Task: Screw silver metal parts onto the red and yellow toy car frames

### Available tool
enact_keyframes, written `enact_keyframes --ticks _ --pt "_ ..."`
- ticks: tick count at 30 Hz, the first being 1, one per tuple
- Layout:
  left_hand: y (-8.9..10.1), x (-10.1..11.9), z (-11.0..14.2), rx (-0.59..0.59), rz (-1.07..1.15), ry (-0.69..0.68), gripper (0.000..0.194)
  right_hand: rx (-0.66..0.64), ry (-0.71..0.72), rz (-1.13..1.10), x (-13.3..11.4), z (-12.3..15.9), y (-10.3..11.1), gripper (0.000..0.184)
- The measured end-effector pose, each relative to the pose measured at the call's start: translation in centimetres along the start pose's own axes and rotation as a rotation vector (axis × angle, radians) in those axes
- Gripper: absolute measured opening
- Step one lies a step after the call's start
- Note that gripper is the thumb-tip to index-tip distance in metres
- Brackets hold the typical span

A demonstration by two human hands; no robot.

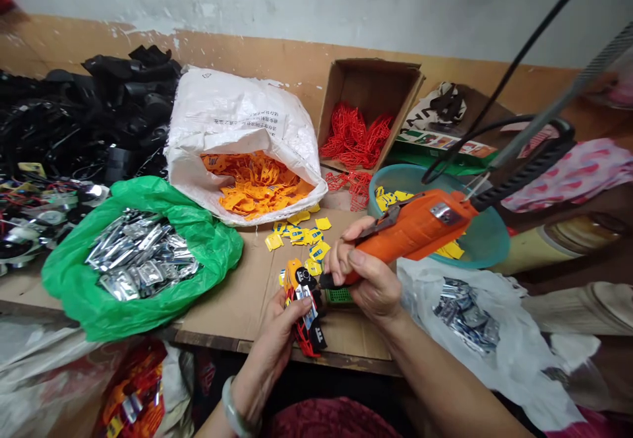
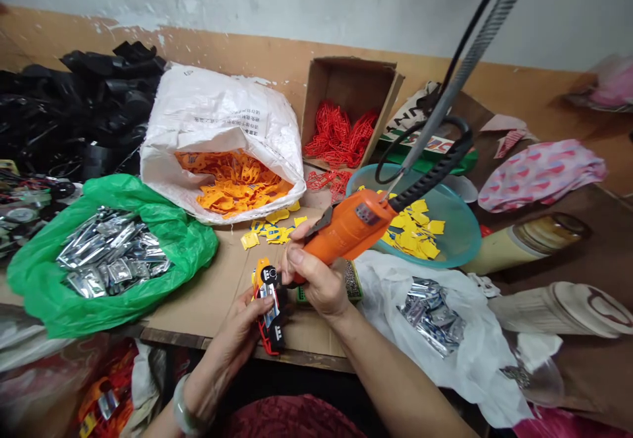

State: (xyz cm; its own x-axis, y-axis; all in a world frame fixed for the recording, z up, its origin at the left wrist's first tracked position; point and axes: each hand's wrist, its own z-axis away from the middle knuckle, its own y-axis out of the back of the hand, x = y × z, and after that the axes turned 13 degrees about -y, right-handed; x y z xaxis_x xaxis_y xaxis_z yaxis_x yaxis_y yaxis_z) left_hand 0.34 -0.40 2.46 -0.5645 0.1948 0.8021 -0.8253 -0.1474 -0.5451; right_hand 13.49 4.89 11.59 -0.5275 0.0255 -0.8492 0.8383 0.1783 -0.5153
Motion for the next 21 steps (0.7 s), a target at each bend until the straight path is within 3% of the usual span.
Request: enact_keyframes --ticks 10,21 --pt "0.2 -0.3 0.0 -0.01 -0.013 -0.006 0.039 -0.013 0.007 0.028 1.2 -0.5 0.3 0.02" --pt "0.2 -0.2 -0.2 -0.008 -0.012 -0.027 0.042 -0.045 -0.019 0.032 1.0 -0.3 0.2 0.021"
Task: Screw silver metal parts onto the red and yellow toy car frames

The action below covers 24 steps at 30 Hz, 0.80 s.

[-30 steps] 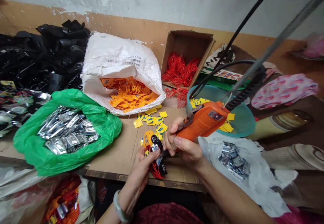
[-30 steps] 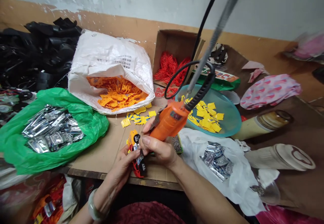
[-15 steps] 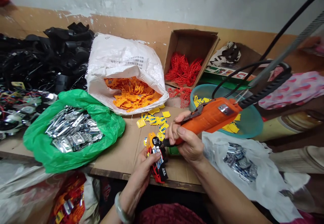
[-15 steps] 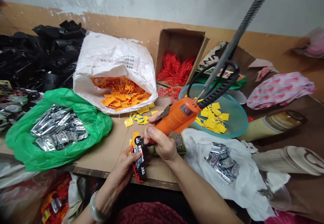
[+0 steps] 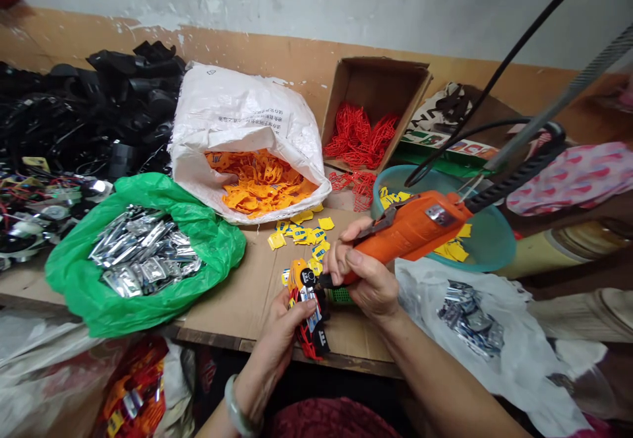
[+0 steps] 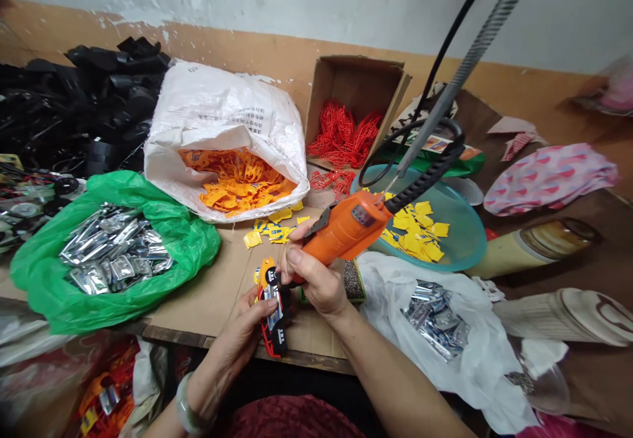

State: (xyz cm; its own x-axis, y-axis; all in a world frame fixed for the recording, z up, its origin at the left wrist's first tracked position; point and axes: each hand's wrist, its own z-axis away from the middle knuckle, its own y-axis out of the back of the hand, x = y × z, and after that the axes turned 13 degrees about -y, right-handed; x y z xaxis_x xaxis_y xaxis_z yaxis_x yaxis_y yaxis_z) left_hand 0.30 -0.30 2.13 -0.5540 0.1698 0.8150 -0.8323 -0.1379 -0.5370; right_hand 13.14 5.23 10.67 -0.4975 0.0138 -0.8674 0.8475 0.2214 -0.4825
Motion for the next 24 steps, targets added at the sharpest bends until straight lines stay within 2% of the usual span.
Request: enact_keyframes --ticks 4,12,24 --pt "0.15 -0.12 -0.02 -0.021 -0.002 -0.006 0.037 0.009 -0.012 0.001 -0.01 -0.07 -0.06 0.022" --pt "-0.09 0.2 -0.04 -0.029 -0.015 0.001 0.04 -0.042 -0.027 0.004 -0.37 -0.09 -0.1 0.022" --pt "-0.17 -0.45 0.24 -0.04 -0.031 -0.036 0.053 -0.124 -0.058 0.01 -0.84 0.09 0.24 0.023"
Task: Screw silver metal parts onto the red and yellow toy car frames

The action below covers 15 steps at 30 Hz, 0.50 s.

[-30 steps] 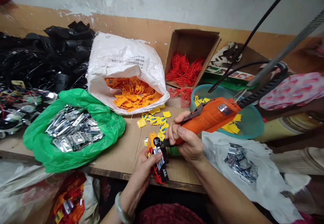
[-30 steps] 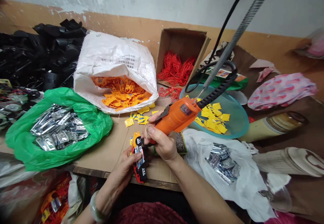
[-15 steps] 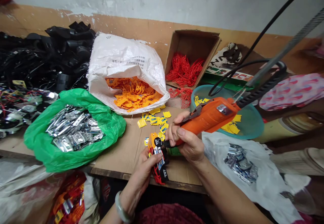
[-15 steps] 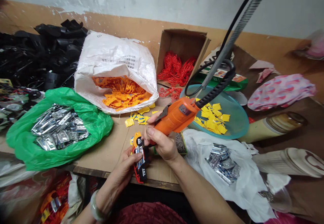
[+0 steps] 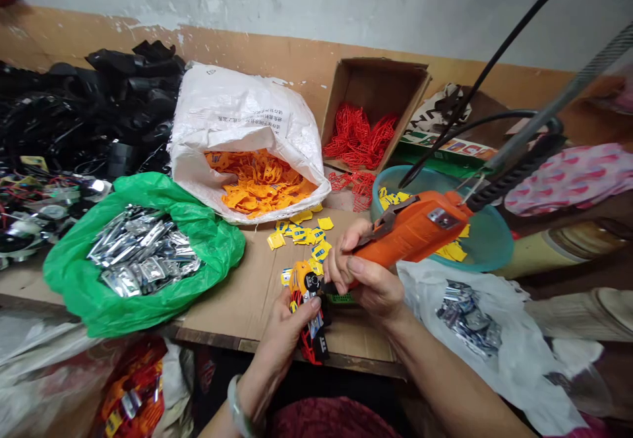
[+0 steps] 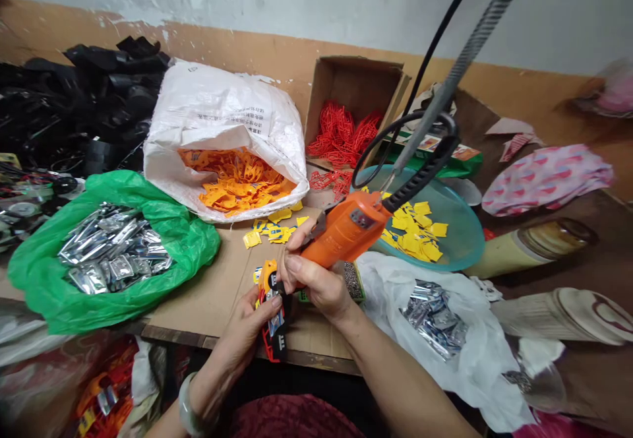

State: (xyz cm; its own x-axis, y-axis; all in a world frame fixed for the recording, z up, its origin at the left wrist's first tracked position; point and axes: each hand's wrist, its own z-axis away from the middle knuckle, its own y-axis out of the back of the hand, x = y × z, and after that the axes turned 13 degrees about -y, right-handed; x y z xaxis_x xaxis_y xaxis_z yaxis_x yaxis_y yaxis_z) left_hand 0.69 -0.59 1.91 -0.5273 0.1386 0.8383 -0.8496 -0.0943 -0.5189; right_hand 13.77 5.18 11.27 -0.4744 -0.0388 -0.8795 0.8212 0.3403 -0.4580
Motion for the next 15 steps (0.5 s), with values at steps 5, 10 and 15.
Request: enact_keyframes --ticks 5,10,15 --pt "-0.07 -0.21 -0.06 -0.004 -0.021 -0.027 0.05 -0.052 -0.01 -0.022 0.13 0.08 0.02 0.02" --pt "-0.02 -0.34 -0.08 -0.008 -0.017 -0.021 0.049 -0.097 -0.023 -0.027 0.35 0.34 0.03 0.02" --pt "0.1 -0.51 -0.21 -0.036 -0.031 -0.025 0.049 -0.114 -0.036 0.024 0.75 0.94 0.64 0.021"
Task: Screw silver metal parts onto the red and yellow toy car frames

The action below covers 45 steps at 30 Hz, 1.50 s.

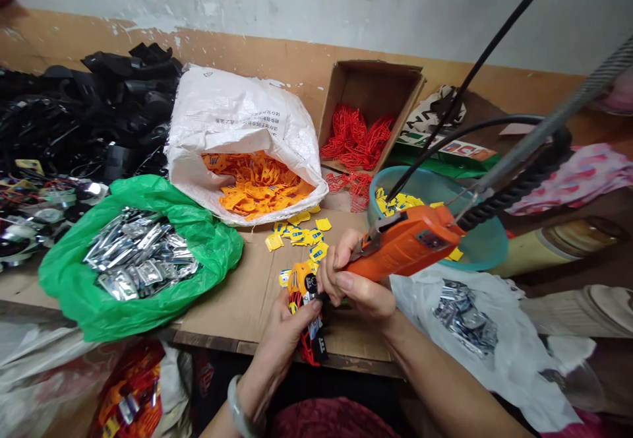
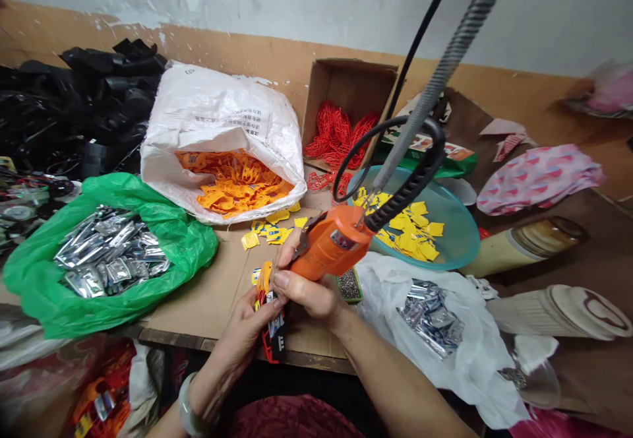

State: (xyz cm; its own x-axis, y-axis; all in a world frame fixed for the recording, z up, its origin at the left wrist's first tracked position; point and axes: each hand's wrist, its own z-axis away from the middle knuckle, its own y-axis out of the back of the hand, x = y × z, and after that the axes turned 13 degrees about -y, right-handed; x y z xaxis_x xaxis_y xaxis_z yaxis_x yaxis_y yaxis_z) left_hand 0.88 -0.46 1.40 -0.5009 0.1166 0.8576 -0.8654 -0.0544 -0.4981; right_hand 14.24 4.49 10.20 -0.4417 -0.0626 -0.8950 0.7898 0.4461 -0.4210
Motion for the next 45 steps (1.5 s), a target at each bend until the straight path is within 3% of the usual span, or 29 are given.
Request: enact_keyframes --ticks 5,8,13,18,21,22,24,26,28,33,37,40,45 --pt "0.1 -0.3 -0.2 0.028 -0.005 0.004 0.049 0.006 0.009 0.012 0.2 0.0 0.0 0.022" --pt "0.1 -0.1 -0.4 0.019 0.012 0.031 0.053 0.079 0.036 -0.009 0.0 -0.6 -0.2 0.022" --pt "0.3 1.2 -0.6 0.094 -0.054 0.027 0.056 0.35 0.098 -0.012 -1.1 -2.0 0.7 0.022" --pt "1.0 2.9 -0.6 0.173 -0.157 -0.114 0.061 0.629 0.21 0.492 -1.8 -1.8 2.5 0.041" --pt "1.2 3.8 -0.3 0.207 -0.122 -0.136 0.065 0.863 0.412 0.628 -0.5 0.1 2.1 0.06" --pt "1.2 3.9 -0.2 0.214 -0.096 -0.129 0.065 0.87 0.429 0.652 0.4 0.9 1.7 0.061" --pt "1.1 4.2 0.1 0.222 -0.047 -0.116 0.064 0.666 0.221 0.808 2.5 2.5 0.4 0.049" --pt "1.1 4.3 0.5 0.22 -0.013 -0.124 0.061 0.466 0.052 0.923 4.6 3.7 -1.0 0.054" --pt "1.4 4.4 0.8 0.215 0.017 -0.127 0.055 0.345 -0.045 0.945 6.4 4.1 -2.0 0.059" --pt "3.8 5.0 1.5 0.208 0.146 -0.029 0.045 0.291 -0.162 0.78 8.4 3.2 -2.1 0.048" --pt "6.0 5.7 1.7 0.275 0.208 0.0 0.039 0.234 -0.357 0.421 8.9 2.2 -1.5 0.046" --pt "6.8 5.8 1.7 0.259 0.236 0.036 0.04 0.183 -0.461 0.247 8.8 1.9 -1.7 0.05" --pt "6.6 5.4 1.9 0.252 0.222 0.026 0.046 0.129 -0.439 0.398 8.3 1.8 -2.9 0.061"
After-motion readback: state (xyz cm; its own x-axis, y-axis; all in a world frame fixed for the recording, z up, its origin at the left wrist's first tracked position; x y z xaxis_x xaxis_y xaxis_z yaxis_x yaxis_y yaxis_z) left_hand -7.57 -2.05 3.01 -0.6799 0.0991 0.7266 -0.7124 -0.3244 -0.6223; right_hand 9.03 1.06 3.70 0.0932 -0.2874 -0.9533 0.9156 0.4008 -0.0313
